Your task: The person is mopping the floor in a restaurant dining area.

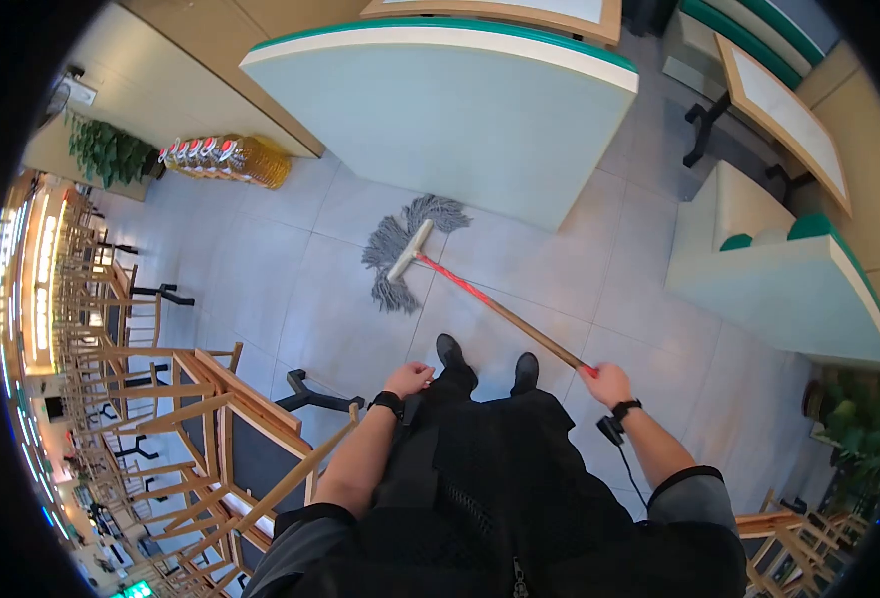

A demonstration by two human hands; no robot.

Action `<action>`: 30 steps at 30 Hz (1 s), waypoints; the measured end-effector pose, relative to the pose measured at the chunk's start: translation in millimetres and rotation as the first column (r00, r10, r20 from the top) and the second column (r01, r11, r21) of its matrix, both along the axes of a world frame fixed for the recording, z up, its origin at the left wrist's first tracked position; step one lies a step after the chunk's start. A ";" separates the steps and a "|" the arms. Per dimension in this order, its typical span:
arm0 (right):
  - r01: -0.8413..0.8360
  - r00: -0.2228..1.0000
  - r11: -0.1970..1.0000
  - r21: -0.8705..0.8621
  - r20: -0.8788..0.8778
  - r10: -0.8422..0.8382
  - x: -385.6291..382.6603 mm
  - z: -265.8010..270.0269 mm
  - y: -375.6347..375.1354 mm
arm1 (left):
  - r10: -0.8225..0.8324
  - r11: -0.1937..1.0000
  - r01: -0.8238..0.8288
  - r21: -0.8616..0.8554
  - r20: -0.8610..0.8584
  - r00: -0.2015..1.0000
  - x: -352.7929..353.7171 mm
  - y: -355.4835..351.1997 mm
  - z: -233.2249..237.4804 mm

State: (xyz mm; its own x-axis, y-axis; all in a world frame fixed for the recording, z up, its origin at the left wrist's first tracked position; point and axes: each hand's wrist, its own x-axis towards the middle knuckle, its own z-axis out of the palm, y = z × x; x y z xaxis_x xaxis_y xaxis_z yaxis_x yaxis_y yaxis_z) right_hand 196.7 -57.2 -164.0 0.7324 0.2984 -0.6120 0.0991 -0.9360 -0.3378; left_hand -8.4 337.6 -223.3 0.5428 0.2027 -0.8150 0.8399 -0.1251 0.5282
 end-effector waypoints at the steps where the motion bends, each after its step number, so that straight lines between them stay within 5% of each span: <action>1: -0.045 0.999 0.997 0.070 0.027 0.044 6.3 -1.7 29.8 | 0.011 1.000 -0.011 0.007 0.006 1.000 -1.3 1.7 2.3; 7: -0.219 0.976 0.968 0.121 0.011 0.220 65.7 -11.3 201.1 | 0.074 0.997 -0.075 0.033 0.035 0.997 -3.8 9.3 38.1; 12: -0.288 0.956 0.954 0.078 -0.036 0.292 72.3 23.0 227.5 | 0.059 0.998 -0.060 0.025 0.043 0.997 -3.4 14.8 25.9; 19: -0.246 0.968 0.969 -0.026 -0.061 0.244 90.9 -58.0 19.0 | 0.041 0.998 -0.043 0.038 0.065 0.997 7.8 -15.1 27.9; 22: -0.091 0.982 0.991 -0.098 -0.171 0.074 62.7 -59.2 -82.5 | -0.029 0.999 0.028 0.041 0.037 0.999 14.0 -24.5 13.9; 24: 0.073 0.940 0.983 -0.166 -0.317 -0.124 37.8 -34.2 -132.9 | -0.095 0.995 0.092 0.044 0.062 0.994 27.6 -34.7 11.5; 26: 0.122 0.977 0.991 -0.047 -0.168 -0.128 5.5 -25.8 -186.0 | -0.158 0.987 0.155 0.046 0.089 0.983 45.0 -47.5 5.2; 30: 0.115 0.983 0.992 0.051 -0.150 -0.107 -31.2 56.4 -204.6 | -0.384 0.919 0.351 0.178 0.214 0.898 97.0 -84.5 11.6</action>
